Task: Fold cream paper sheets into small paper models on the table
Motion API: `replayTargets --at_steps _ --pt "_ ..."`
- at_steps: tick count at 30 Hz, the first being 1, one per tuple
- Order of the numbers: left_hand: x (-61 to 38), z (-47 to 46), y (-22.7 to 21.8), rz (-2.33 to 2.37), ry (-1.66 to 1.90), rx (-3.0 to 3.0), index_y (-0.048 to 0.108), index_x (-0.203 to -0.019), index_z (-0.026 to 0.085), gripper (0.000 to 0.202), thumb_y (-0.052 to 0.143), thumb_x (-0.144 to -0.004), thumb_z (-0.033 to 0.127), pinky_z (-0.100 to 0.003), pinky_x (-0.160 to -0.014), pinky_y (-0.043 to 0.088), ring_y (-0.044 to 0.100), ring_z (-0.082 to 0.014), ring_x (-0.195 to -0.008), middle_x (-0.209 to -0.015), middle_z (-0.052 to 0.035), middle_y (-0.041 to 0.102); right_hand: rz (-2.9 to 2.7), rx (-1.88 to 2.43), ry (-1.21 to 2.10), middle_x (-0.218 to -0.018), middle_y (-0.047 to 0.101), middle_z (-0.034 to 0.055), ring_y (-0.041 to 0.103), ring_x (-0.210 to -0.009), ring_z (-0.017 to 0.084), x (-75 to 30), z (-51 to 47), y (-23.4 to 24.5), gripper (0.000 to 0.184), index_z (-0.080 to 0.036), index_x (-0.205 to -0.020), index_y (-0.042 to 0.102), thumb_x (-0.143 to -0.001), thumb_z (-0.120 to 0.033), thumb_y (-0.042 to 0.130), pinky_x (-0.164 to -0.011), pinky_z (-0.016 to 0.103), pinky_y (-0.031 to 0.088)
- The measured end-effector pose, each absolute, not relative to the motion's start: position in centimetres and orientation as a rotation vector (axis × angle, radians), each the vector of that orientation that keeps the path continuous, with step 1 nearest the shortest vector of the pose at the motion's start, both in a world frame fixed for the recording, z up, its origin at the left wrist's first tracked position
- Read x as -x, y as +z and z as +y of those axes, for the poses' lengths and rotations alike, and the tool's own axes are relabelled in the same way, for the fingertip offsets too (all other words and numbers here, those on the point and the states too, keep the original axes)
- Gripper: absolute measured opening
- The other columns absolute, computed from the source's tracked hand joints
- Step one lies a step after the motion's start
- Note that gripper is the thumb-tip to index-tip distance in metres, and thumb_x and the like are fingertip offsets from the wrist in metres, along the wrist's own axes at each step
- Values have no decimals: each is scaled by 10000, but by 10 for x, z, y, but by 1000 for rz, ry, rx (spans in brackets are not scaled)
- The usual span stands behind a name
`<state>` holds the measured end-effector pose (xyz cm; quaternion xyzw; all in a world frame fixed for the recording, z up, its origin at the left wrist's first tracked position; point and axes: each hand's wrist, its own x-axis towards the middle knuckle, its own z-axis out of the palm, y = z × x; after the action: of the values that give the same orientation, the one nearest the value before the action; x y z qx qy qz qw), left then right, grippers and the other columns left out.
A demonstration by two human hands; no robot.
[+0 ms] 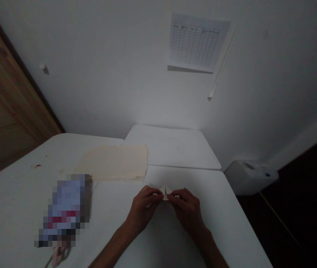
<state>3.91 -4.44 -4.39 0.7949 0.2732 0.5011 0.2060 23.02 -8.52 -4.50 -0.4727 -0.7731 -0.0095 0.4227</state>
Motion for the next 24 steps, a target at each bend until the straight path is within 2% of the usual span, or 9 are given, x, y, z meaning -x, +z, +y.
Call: replayTargets --at_steps 10,16,21,24 --pt "-36 -42 -42 896 1372 -2006 708 -869 203 143 575 -893 250 -310 -753 549 656 -187 -848 -916 -75 706 -1717 1147 103 -885 697 60 659 -807 161 -239 -79 -51 178 -232 -959 708 -915 -199 539 -724 278 553" --pt "-35 -47 -42 981 1226 -1875 643 -928 192 114 548 -892 243 -273 -741 554 653 -171 -871 -1042 -70 677 -1660 1130 195 -926 702 64 666 -844 165 -239 -80 -49 179 -221 -974 681 -923 -175 516 -752 284 556" --pt "-39 -50 -40 1028 1170 -1780 582 -856 181 110 615 -839 285 -296 -746 566 649 -186 -883 -1057 -74 659 -1671 1130 240 -960 695 73 662 -881 172 -234 -82 -49 156 -214 -976 664 -915 -176 525 -764 290 559" --pt "-40 -50 -41 1053 1157 -1730 585 -931 180 160 626 -831 298 -299 -734 572 646 -202 -926 -1080 -82 641 -1680 1122 246 -968 691 78 661 -893 177 -231 -84 -49 153 -211 -975 655 -911 -179 519 -764 294 564"
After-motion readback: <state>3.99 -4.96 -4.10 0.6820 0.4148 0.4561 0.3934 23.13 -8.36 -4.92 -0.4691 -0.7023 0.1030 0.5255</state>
